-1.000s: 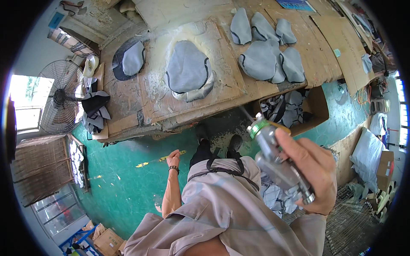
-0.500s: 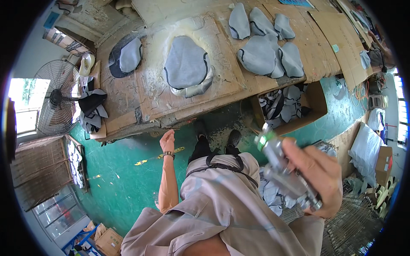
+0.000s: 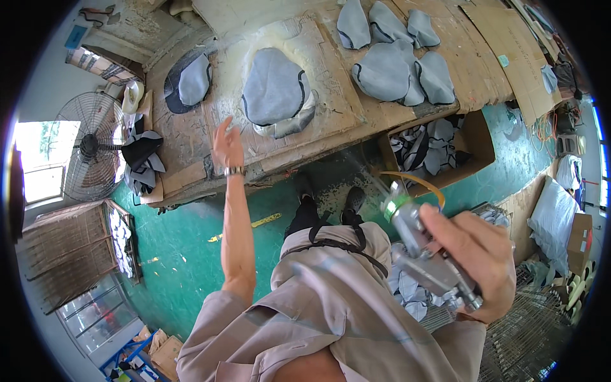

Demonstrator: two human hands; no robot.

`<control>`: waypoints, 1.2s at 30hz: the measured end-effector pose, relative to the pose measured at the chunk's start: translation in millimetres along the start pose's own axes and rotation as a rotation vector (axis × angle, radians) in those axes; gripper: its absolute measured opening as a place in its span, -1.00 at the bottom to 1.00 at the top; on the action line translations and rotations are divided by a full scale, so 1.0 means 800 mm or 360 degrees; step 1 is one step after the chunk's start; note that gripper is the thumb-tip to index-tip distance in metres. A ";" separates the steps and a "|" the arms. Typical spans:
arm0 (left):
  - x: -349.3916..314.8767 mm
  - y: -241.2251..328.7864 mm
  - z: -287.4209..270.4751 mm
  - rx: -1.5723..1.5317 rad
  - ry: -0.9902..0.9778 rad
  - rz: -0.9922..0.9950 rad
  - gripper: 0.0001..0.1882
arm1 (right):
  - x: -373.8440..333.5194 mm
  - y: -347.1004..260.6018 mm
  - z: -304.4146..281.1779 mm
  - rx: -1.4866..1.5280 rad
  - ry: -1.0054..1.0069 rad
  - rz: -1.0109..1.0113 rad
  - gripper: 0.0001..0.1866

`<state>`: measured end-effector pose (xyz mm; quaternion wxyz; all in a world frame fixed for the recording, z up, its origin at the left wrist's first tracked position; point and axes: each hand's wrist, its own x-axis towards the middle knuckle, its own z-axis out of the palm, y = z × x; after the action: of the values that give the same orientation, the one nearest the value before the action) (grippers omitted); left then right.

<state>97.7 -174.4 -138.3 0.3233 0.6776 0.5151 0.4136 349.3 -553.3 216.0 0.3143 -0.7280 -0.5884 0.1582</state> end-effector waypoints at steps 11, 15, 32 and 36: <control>0.089 -0.004 0.049 0.0871 -0.0448 0.0603 -0.72 | -0.057 0.014 -0.022 -0.0127 0.0139 0.0625 -0.54; 0.114 0.006 0.051 0.0885 -0.0474 0.0591 -0.77 | -0.062 0.023 -0.027 -0.0081 -0.0010 0.0511 -0.52; 0.125 0.083 -0.062 0.0632 -0.0450 0.0631 -0.82 | 0.003 -0.091 0.058 -0.0015 0.0144 0.0653 -0.48; 0.170 0.092 -0.159 0.0683 -0.0586 0.0605 -0.80 | 0.045 -0.113 0.079 0.0000 -0.0117 0.0462 -0.36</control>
<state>32.6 -61.0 13.3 0.1781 0.8773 0.3878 0.2194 252.3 -492.0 231.4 0.2663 -0.7991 -0.4882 0.2286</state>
